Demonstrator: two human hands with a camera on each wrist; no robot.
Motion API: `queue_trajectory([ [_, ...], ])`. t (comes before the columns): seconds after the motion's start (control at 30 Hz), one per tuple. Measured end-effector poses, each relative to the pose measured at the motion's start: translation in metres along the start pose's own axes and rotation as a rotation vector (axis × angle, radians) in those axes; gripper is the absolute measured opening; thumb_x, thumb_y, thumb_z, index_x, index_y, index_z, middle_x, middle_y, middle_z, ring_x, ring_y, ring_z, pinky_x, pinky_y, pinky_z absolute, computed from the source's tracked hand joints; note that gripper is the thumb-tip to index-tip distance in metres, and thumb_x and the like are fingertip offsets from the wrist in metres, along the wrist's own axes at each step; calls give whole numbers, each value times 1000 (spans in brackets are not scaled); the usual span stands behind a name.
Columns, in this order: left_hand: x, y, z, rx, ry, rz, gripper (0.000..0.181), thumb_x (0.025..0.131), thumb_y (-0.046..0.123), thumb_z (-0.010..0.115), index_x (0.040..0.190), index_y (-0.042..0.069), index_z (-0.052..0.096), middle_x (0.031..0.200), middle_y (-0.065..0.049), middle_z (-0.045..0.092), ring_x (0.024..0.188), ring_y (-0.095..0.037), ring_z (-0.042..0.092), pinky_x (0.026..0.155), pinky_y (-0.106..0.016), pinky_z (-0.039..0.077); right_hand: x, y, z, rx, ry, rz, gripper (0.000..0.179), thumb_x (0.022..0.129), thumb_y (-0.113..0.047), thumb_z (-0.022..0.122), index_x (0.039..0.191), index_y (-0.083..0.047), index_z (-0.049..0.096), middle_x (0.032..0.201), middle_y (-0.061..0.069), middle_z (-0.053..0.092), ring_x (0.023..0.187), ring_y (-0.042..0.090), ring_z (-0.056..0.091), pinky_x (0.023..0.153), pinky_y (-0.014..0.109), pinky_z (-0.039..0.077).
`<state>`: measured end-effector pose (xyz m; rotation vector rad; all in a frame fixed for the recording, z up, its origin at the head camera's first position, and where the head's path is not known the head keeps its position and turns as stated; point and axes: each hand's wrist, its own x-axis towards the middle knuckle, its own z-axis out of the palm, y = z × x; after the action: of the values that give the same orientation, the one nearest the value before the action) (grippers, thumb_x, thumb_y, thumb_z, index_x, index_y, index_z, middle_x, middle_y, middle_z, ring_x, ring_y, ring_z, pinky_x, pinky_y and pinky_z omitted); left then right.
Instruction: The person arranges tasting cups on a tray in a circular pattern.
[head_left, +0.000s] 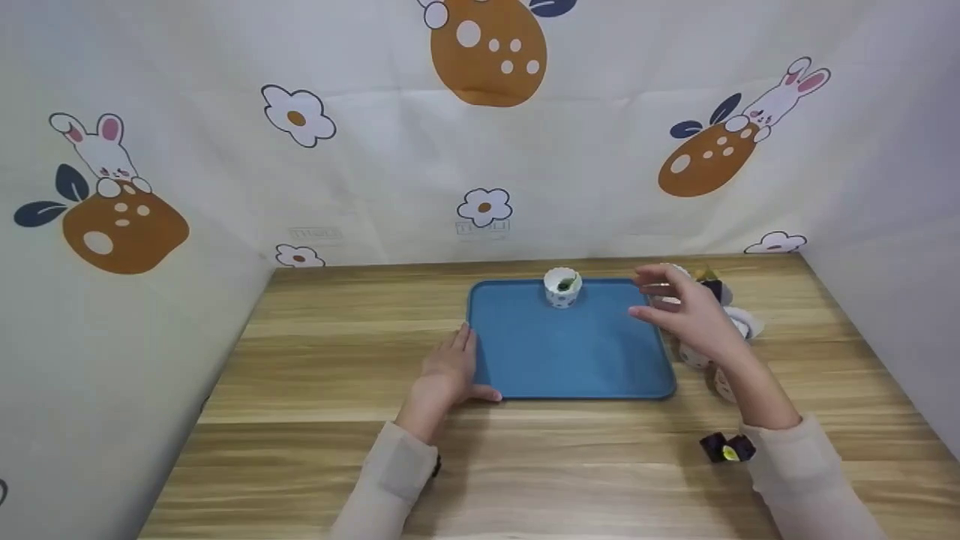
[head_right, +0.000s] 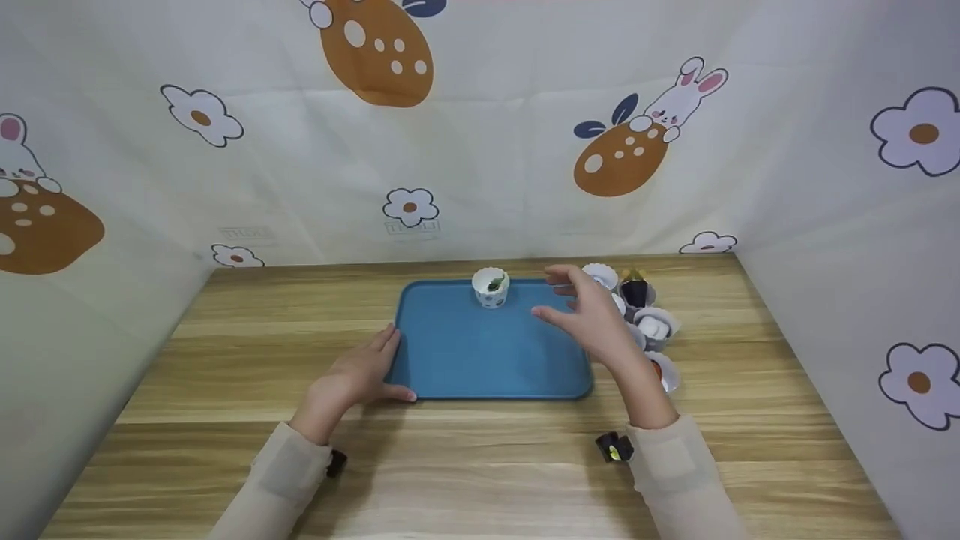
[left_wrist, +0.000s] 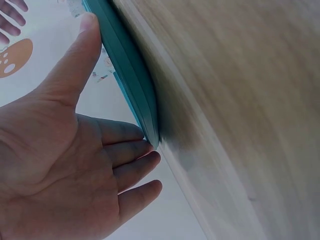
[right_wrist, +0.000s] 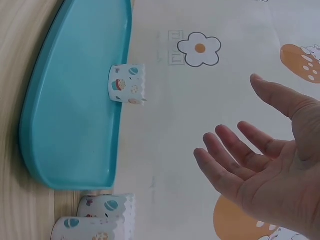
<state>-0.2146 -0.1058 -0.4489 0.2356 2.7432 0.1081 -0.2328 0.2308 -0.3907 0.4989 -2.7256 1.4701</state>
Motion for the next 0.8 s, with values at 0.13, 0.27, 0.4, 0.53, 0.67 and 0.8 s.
queue_trajectory([
  [0.13,0,0,1,-16,4,5,116,78,61,75,159,1,16,168,-14,13,156,-26,18,126,-38,22,-6,3,-5,-3,4,-3,58,92,-22,72,141,-3,48,137,20,56,128,39,56,106,53,47],
  [0.27,0,-1,1,-26,12,12,116,78,60,76,158,1,17,168,-15,13,156,-27,18,127,-40,22,-11,6,-9,-17,7,4,58,94,-22,71,142,-2,47,139,22,56,129,37,56,107,51,46],
  [0.4,0,-1,1,-34,22,23,116,78,59,77,158,0,18,168,-16,14,156,-28,18,127,-41,22,-16,10,-13,-39,18,12,57,94,-23,70,142,-1,47,137,21,57,127,36,55,106,35,51],
  [0.53,0,-1,2,-41,26,28,116,77,58,77,158,-1,18,168,-17,15,155,-29,19,127,-41,21,-22,13,-17,-30,16,21,58,94,-23,70,142,1,47,136,22,56,126,39,55,97,13,49],
  [0.67,0,-1,2,-49,23,28,116,78,58,77,158,0,17,168,-16,13,156,-29,18,127,-40,21,-26,16,-23,-10,14,34,57,95,-22,70,141,2,47,136,23,55,128,44,53,95,9,48],
  [0.8,1,-2,3,-51,24,24,116,78,58,77,158,0,17,168,-16,13,156,-29,17,126,-40,22,-30,21,-28,-31,21,53,55,95,-23,69,140,0,48,137,22,56,127,39,55,91,5,46],
])
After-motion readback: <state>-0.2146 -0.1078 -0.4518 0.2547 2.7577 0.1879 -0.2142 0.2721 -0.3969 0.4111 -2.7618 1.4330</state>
